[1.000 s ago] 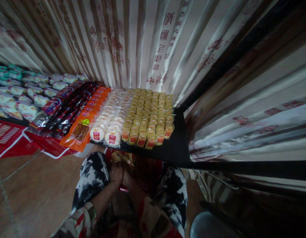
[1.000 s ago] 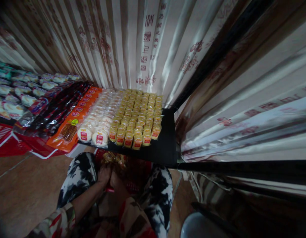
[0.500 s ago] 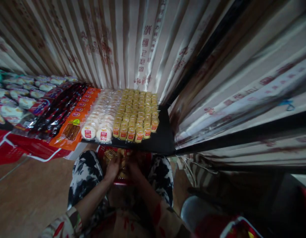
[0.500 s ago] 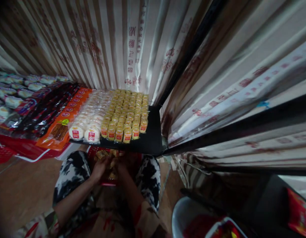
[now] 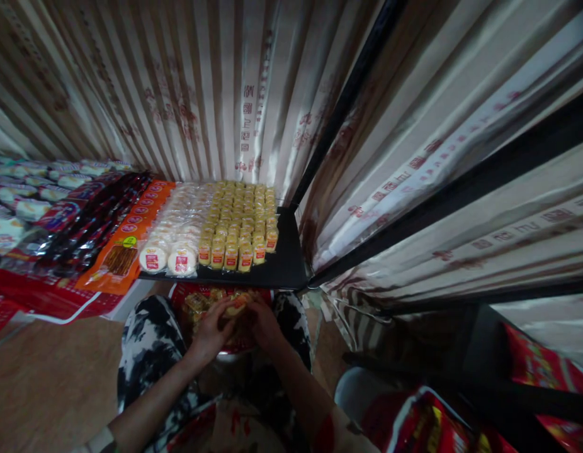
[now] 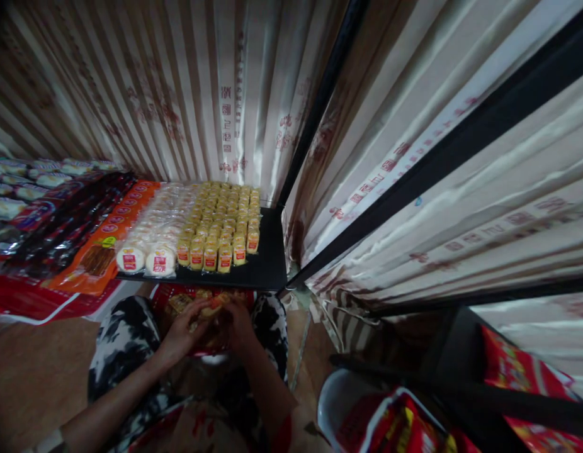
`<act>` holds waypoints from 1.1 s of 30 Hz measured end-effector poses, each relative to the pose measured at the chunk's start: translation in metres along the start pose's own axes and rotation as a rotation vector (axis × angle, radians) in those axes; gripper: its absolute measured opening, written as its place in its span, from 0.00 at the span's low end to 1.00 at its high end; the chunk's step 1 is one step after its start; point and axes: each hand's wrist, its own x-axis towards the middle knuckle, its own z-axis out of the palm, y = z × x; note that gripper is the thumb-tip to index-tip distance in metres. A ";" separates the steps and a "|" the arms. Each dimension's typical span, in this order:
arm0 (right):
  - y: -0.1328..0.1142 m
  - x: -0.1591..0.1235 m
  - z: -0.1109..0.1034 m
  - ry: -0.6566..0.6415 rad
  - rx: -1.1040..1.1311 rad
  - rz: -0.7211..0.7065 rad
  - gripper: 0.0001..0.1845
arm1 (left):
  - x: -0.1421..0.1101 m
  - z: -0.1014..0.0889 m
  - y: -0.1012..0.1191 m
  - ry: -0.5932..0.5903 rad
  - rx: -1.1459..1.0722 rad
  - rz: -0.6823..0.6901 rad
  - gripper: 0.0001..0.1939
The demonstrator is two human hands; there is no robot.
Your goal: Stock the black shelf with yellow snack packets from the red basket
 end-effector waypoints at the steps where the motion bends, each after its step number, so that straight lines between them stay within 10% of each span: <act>1: -0.005 -0.002 -0.002 -0.010 0.040 0.005 0.12 | 0.001 0.000 0.005 -0.006 -0.014 0.008 0.18; 14: -0.058 -0.008 -0.024 0.017 0.072 -0.181 0.24 | 0.022 0.051 0.057 0.127 -0.113 0.067 0.08; 21: -0.080 0.041 -0.045 0.160 -0.124 -0.437 0.23 | 0.056 0.090 0.072 0.136 -0.009 0.204 0.15; 33: -0.084 0.116 -0.055 0.163 -0.330 -0.587 0.21 | 0.090 0.113 0.082 0.054 0.037 0.022 0.24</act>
